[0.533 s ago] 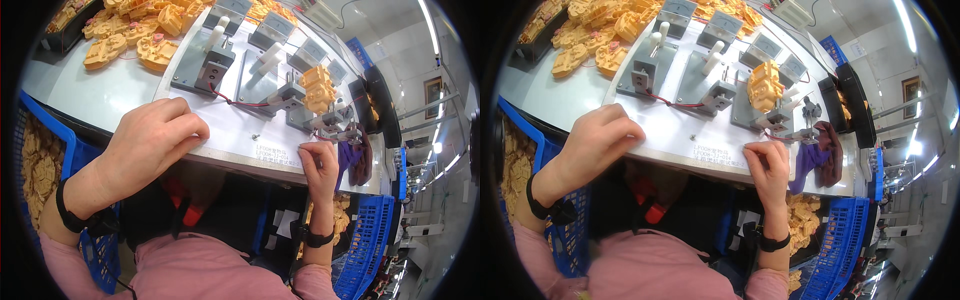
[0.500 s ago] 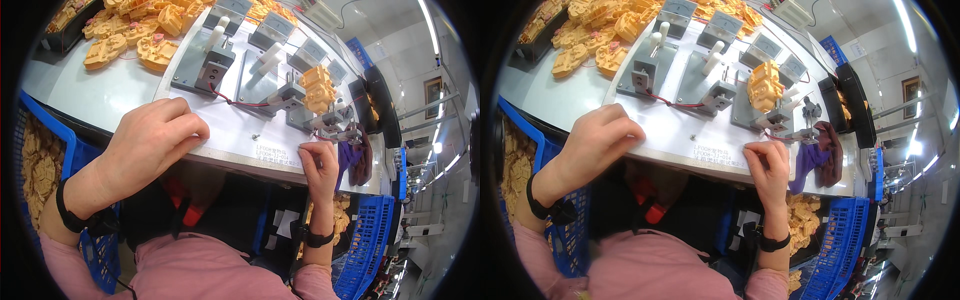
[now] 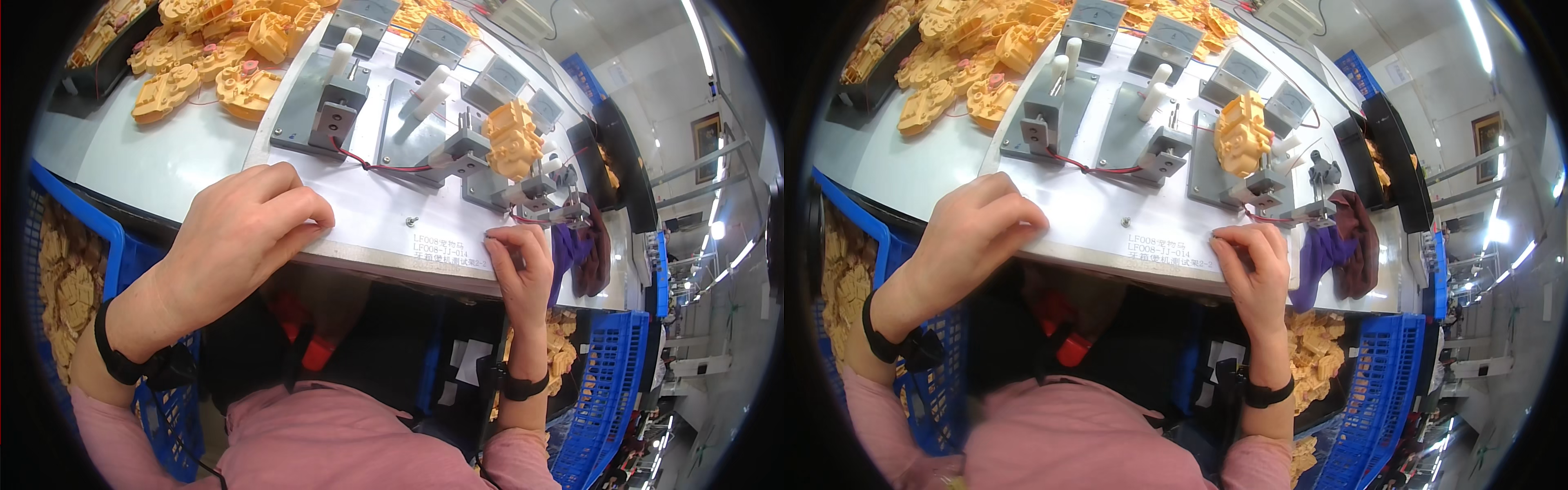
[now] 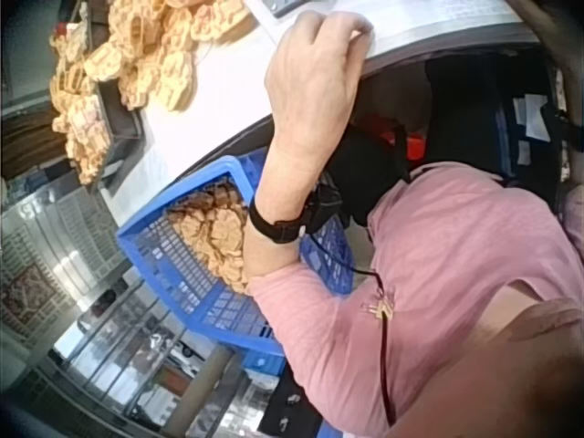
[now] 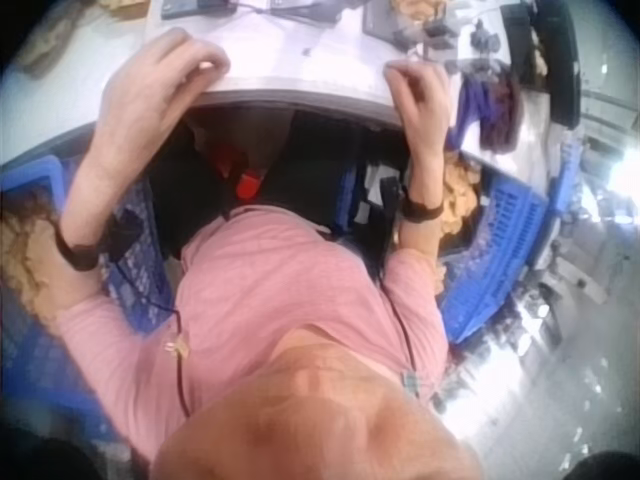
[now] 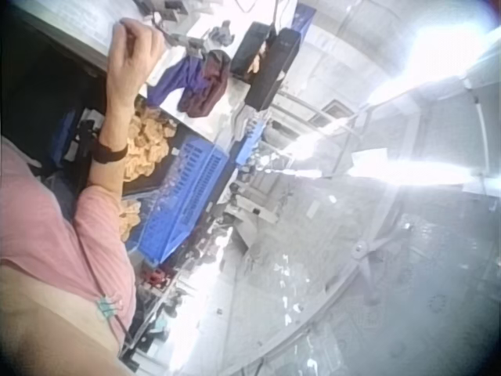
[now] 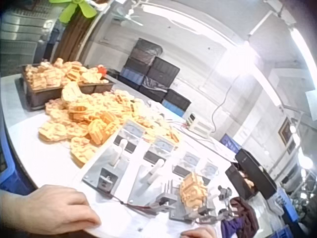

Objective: Assemble plastic toy components by attaching small parts onto an assembly jig.

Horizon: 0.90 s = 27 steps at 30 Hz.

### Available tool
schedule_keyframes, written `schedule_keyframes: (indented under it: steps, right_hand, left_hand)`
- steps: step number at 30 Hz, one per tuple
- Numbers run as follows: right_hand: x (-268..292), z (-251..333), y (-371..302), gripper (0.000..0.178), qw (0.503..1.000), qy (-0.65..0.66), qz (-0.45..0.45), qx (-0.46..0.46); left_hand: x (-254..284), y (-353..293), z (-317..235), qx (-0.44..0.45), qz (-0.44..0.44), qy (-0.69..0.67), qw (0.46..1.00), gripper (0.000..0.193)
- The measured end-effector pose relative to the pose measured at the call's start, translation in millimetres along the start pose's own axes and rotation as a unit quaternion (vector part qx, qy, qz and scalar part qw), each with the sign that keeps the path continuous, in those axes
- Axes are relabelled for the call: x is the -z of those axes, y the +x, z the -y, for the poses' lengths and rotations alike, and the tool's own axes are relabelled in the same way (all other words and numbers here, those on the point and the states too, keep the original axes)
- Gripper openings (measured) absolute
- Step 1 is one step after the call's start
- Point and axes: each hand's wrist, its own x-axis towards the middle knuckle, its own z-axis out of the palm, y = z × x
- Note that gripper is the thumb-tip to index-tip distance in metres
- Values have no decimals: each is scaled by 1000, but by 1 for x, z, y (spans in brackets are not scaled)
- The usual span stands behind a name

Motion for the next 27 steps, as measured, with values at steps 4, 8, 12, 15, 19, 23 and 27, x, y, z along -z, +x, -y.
schedule_keyframes:
  steps: [4,8,12,15,19,23,27]
  right_hand:
    - [-3,2,0,13,1000,-1,1,-1]
    - [1,3,0,13,1000,9,-3,-8]
    - [2,1,2,13,1000,29,-5,-1]
    - [6,1,7,13,999,27,37,6]
    - [11,-7,6,11,996,84,6,6]
    - [18,-9,10,12,995,75,59,24]
    - [22,-8,16,11,994,50,65,76]
  left_hand:
    - [2,-2,1,3,1,-2,1000,10]
    - [5,1,-2,2,5,-2,1000,10]
    - [3,5,-3,13,22,-5,1000,11]
    - [1,3,-5,21,3,3,1000,11]
    - [2,7,-12,21,23,19,999,13]
    - [2,8,-13,58,44,9,997,13]
    - [6,7,-18,102,68,-12,992,13]
